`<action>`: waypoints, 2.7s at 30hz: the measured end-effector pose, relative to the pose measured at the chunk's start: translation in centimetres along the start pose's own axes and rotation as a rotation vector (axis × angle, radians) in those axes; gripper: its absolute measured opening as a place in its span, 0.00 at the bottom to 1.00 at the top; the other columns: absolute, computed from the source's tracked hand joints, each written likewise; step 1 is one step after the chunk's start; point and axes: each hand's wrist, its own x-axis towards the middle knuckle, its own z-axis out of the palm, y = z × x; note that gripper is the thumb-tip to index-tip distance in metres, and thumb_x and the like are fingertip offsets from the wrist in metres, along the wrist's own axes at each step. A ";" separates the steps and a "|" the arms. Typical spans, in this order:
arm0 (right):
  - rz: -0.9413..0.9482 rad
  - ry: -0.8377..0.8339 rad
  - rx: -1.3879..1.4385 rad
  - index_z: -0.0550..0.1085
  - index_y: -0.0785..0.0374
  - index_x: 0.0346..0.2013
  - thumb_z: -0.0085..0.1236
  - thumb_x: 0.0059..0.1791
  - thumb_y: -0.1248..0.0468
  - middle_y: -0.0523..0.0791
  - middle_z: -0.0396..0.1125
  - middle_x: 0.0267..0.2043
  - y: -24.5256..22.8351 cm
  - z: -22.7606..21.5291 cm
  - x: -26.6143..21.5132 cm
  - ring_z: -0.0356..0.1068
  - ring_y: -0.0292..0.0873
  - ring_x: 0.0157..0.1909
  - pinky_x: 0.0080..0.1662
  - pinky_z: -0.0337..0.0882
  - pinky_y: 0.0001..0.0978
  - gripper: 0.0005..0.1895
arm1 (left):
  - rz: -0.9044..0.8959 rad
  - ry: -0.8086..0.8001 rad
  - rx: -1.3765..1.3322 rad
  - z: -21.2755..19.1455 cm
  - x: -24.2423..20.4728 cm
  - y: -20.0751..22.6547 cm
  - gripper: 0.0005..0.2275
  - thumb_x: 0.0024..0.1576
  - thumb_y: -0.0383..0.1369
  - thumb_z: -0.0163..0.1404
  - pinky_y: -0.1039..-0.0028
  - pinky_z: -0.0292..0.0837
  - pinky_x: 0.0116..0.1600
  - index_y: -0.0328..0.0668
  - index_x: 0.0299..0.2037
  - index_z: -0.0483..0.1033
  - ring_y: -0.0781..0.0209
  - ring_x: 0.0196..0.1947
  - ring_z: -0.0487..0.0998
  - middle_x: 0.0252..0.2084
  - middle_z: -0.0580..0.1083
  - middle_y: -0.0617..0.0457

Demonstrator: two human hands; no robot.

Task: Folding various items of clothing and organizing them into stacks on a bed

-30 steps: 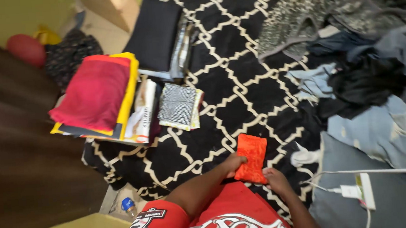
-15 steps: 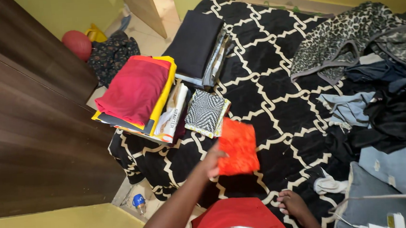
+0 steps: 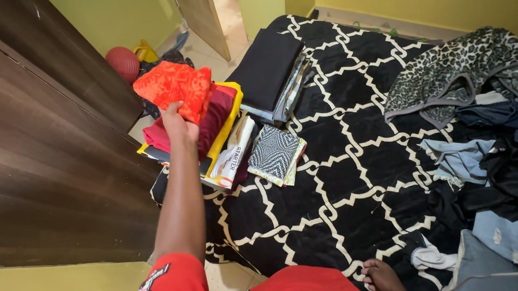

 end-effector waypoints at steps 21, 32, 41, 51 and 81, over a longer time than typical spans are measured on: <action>0.057 0.070 0.085 0.76 0.67 0.47 0.46 0.49 0.69 0.53 0.75 0.42 0.7 -1.0 0.7 0.72 0.50 0.35 0.32 0.67 0.38 0.14 | -0.784 -0.704 0.972 -0.7 8.4 10.1 0.34 0.52 0.29 0.49 0.53 0.75 0.56 0.60 0.73 0.58 0.40 0.60 0.73 0.68 0.67 0.41; 0.017 0.080 0.108 0.76 0.71 0.46 0.45 0.49 0.71 0.58 0.77 0.39 3.5 -1.3 4.5 0.71 0.52 0.32 0.30 0.68 0.41 0.15 | -0.462 -0.320 1.849 -4.2 13.5 5.9 0.11 0.62 0.31 0.48 0.69 0.58 0.30 0.51 0.52 0.63 0.60 0.26 0.64 0.28 0.66 0.49; 0.029 0.073 0.099 0.77 0.69 0.46 0.50 0.49 0.71 0.55 0.76 0.41 3.3 -1.5 3.6 0.72 0.51 0.35 0.31 0.68 0.40 0.13 | -0.456 -0.404 1.607 -4.8 15.7 8.2 0.19 0.62 0.22 0.46 0.70 0.72 0.37 0.52 0.62 0.75 0.62 0.34 0.76 0.41 0.76 0.49; -0.021 0.050 0.024 0.76 0.64 0.44 0.39 0.50 0.66 0.51 0.77 0.38 4.6 -1.8 4.1 0.74 0.46 0.33 0.33 0.71 0.37 0.17 | 0.424 -0.748 2.115 0.7 7.7 5.2 0.24 0.60 0.36 0.48 0.38 0.57 0.63 0.50 0.68 0.67 0.44 0.69 0.58 0.68 0.62 0.45; -0.003 -0.181 0.151 0.70 0.56 0.49 0.43 0.55 0.61 0.46 0.77 0.32 2.0 -1.4 -5.8 0.56 0.32 0.14 0.14 0.46 0.23 0.10 | 0.328 -0.983 1.895 3.2 -5.6 -2.9 0.23 0.65 0.36 0.48 0.53 0.61 0.64 0.35 0.69 0.69 0.39 0.62 0.70 0.64 0.69 0.32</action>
